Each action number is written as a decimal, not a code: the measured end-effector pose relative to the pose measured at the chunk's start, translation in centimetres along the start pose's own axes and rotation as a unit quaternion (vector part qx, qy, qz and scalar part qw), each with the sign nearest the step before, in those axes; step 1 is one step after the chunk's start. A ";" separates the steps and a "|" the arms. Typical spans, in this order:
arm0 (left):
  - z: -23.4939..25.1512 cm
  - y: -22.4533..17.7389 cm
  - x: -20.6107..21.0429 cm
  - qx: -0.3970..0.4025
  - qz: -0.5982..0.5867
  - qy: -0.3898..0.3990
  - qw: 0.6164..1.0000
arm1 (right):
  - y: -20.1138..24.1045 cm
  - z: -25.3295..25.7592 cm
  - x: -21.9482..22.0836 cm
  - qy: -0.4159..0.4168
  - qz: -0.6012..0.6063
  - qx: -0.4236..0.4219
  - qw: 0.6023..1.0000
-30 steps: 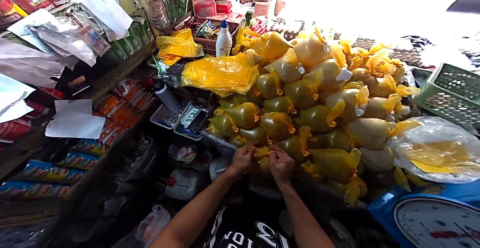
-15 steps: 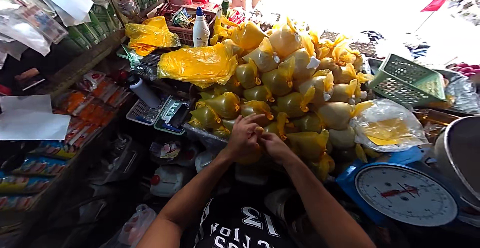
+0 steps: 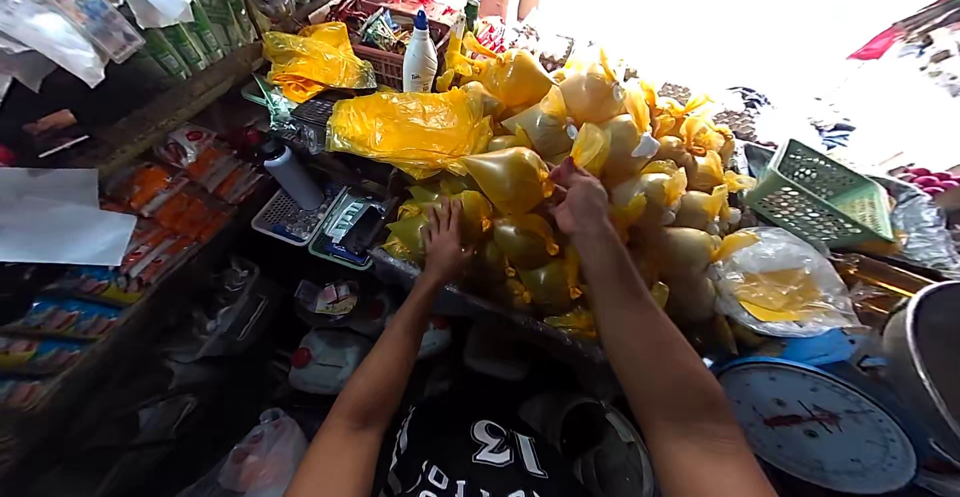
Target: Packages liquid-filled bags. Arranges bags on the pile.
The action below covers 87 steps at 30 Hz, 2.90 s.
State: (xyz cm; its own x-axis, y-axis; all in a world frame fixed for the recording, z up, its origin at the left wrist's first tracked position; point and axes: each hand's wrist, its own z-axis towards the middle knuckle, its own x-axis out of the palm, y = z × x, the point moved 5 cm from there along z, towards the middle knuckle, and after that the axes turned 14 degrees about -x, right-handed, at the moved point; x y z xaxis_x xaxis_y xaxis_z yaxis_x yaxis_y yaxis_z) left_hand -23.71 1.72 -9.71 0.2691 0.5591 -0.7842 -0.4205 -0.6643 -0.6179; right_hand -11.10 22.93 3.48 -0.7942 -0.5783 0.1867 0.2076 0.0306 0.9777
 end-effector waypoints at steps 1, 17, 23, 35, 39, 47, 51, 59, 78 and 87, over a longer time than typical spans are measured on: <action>0.1 0.0 0.3 -0.005 0.004 0.000 1.000 | -1.7 0.6 0.5 -0.015 -0.019 0.007 1.000; 11.5 -2.4 -11.7 -0.006 -0.198 -0.024 0.980 | -0.9 -9.2 -3.7 0.086 -0.278 -0.108 0.951; 24.2 -6.3 -8.0 -0.032 -0.126 0.033 0.991 | -3.1 -22.5 -12.7 -0.012 -0.270 -0.004 0.963; 25.7 -5.2 -7.6 0.100 -0.084 0.130 0.983 | -5.1 -25.4 -11.3 -0.135 -0.204 0.047 0.968; 20.8 -6.9 -11.3 0.162 -0.152 0.113 0.968 | -3.3 -17.8 -5.6 -0.023 -0.238 -0.072 0.968; 4.2 -8.9 -12.1 0.143 -0.364 0.298 0.871 | 2.3 -7.5 6.3 0.018 -0.221 -0.183 0.958; -0.6 -8.3 -11.1 0.073 -0.480 0.263 0.834 | 3.4 -10.2 6.7 0.044 -0.238 -0.198 0.950; -10.5 -11.5 -9.6 0.122 -0.373 0.111 0.913 | 4.6 -19.2 -1.4 0.149 -0.197 -0.222 0.943; -27.4 -16.8 1.6 -0.166 -0.705 0.480 0.494 | 1.6 -32.1 -20.6 -0.025 0.336 0.004 0.942; -32.0 -20.5 10.7 0.098 -0.162 0.439 0.878 | 0.3 -38.0 -30.7 -0.199 -0.522 -0.096 0.824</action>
State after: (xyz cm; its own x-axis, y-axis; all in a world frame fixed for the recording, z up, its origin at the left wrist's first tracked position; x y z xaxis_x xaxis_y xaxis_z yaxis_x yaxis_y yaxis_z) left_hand 15.51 5.45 -7.27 0.9301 0.0473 -0.3642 -0.3176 -0.3943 -0.8623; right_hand 35.08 9.71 -5.55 -0.7140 0.1059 -0.6920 -0.6507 -0.4650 0.6002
